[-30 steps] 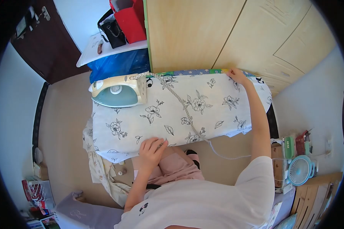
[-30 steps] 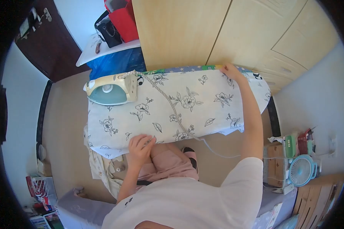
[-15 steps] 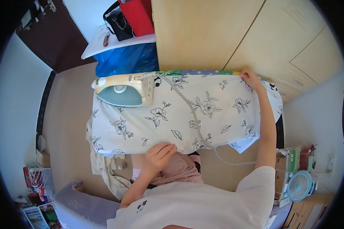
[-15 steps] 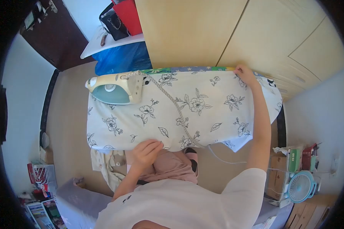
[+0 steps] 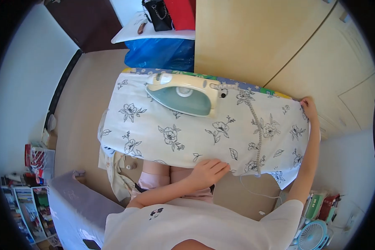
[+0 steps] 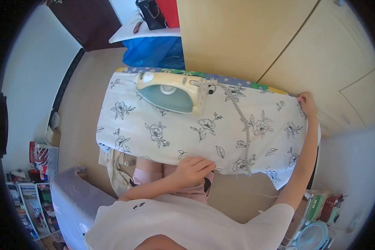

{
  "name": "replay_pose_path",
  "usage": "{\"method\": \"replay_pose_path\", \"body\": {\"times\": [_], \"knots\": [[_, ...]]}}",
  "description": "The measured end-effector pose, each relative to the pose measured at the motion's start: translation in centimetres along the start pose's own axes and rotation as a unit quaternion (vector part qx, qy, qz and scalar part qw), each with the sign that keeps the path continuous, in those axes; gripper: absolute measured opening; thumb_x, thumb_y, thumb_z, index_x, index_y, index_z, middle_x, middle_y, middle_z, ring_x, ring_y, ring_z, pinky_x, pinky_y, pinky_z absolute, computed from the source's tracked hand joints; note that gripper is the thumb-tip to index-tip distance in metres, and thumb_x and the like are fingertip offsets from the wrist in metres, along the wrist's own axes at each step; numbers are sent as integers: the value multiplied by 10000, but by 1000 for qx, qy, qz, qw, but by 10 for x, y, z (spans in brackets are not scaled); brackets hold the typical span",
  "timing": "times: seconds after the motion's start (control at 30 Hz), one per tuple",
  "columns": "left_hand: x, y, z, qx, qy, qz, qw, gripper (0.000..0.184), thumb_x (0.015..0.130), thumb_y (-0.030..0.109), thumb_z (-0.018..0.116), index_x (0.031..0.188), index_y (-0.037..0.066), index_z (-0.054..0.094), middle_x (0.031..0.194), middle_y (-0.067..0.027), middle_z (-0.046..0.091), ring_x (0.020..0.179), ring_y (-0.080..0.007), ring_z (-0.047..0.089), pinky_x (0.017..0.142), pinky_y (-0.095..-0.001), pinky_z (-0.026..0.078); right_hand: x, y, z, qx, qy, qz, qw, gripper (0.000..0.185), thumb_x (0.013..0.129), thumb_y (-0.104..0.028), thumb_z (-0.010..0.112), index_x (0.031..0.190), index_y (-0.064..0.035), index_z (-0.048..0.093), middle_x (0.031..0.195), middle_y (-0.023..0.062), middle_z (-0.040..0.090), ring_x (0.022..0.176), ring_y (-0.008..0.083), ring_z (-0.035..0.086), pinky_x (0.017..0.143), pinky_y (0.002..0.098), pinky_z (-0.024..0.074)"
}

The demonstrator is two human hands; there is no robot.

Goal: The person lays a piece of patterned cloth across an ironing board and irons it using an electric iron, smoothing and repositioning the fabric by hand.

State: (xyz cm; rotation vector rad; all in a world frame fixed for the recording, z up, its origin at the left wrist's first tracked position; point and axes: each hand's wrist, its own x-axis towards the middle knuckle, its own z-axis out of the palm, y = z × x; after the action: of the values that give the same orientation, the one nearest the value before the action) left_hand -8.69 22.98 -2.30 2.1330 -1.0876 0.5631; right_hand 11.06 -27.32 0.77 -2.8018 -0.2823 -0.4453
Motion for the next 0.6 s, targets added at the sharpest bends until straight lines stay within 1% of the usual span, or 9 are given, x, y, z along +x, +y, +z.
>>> {"method": "replay_pose_path", "body": {"times": [0.07, 0.17, 0.23, 0.3, 0.4, 0.43, 0.47, 0.5, 0.6], "knots": [[-1, -2, 1, 2, -1, 13, 1000, 273, 619, 99, 557, 886, 45, 585, 883, -7, 549, 792, -142, 531, 614, -241, 432, -3, -7, -2, 17, 5, 104, 994, 93, 738, -66, 595, 759, -2, 531, 712, 114, 558, 652, 218, 528, 620, 320, 415], [-3, -5, -2, -8, -10, 28, 1000, 271, 639, 100, 555, 903, 47, 583, 899, -8, 551, 815, -141, 534, 617, -245, 436, -1, -18, -3, -38, 1, 124, 992, 101, 746, -82, 595, 770, -1, 539, 722, 125, 560, 671, 235, 542, 622, 327, 416], [-4, -8, -10, -19, -23, 29, 999, 269, 659, 98, 557, 924, 55, 584, 915, -7, 556, 833, -137, 542, 619, -249, 440, 0, -22, -3, -61, 4, 125, 990, 111, 746, -93, 597, 777, -2, 543, 732, 131, 562, 674, 245, 542, 625, 329, 418], [-1, -8, -17, -11, -71, 33, 997, 260, 699, 110, 532, 952, 64, 573, 936, -12, 551, 887, -146, 528, 679, -262, 434, -2, -23, -7, -88, 9, 127, 988, 121, 746, -103, 599, 785, -2, 546, 742, 137, 565, 677, 255, 543, 628, 331, 419], [-6, -18, -36, -26, -80, 20, 996, 281, 682, 134, 573, 959, 87, 575, 941, -12, 553, 916, -171, 523, 744, -300, 421, -1, -26, -13, -77, 32, 111, 990, 109, 737, -98, 596, 768, -5, 547, 753, 145, 566, 681, 286, 533, 634, 347, 421], [-12, -24, -46, -26, -83, 23, 996, 281, 682, 134, 573, 959, 87, 575, 941, -12, 553, 916, -171, 523, 744, -300, 421, 0, -29, -14, -107, 38, 70, 991, 101, 730, -88, 593, 759, -4, 544, 750, 146, 564, 693, 295, 532, 637, 353, 420], [-19, -31, -58, -1, -68, -25, 997, 305, 659, 151, 601, 959, 101, 578, 956, -12, 555, 931, -183, 522, 764, -318, 414, -1, -32, -15, -137, 43, 30, 989, 92, 724, -78, 590, 749, -4, 541, 748, 147, 562, 705, 304, 530, 639, 359, 420], [-26, -37, -69, 26, -49, -73, 996, 332, 636, 168, 628, 960, 115, 581, 972, -13, 557, 946, -195, 520, 784, -335, 407, -2, -34, -19, -137, 48, 32, 989, 92, 724, -78, 590, 749, -4, 541, 748, 147, 562, 705, 304, 530, 639, 359, 420], [-58, -65, -107, 73, -44, -110, 990, 330, 625, 174, 657, 943, 121, 589, 1030, -5, 546, 976, -204, 507, 792, -346, 402, -1, -41, -24, -149, 49, 56, 986, 77, 714, -62, 582, 737, -8, 534, 740, 148, 557, 736, 310, 530, 649, 371, 418]]}}
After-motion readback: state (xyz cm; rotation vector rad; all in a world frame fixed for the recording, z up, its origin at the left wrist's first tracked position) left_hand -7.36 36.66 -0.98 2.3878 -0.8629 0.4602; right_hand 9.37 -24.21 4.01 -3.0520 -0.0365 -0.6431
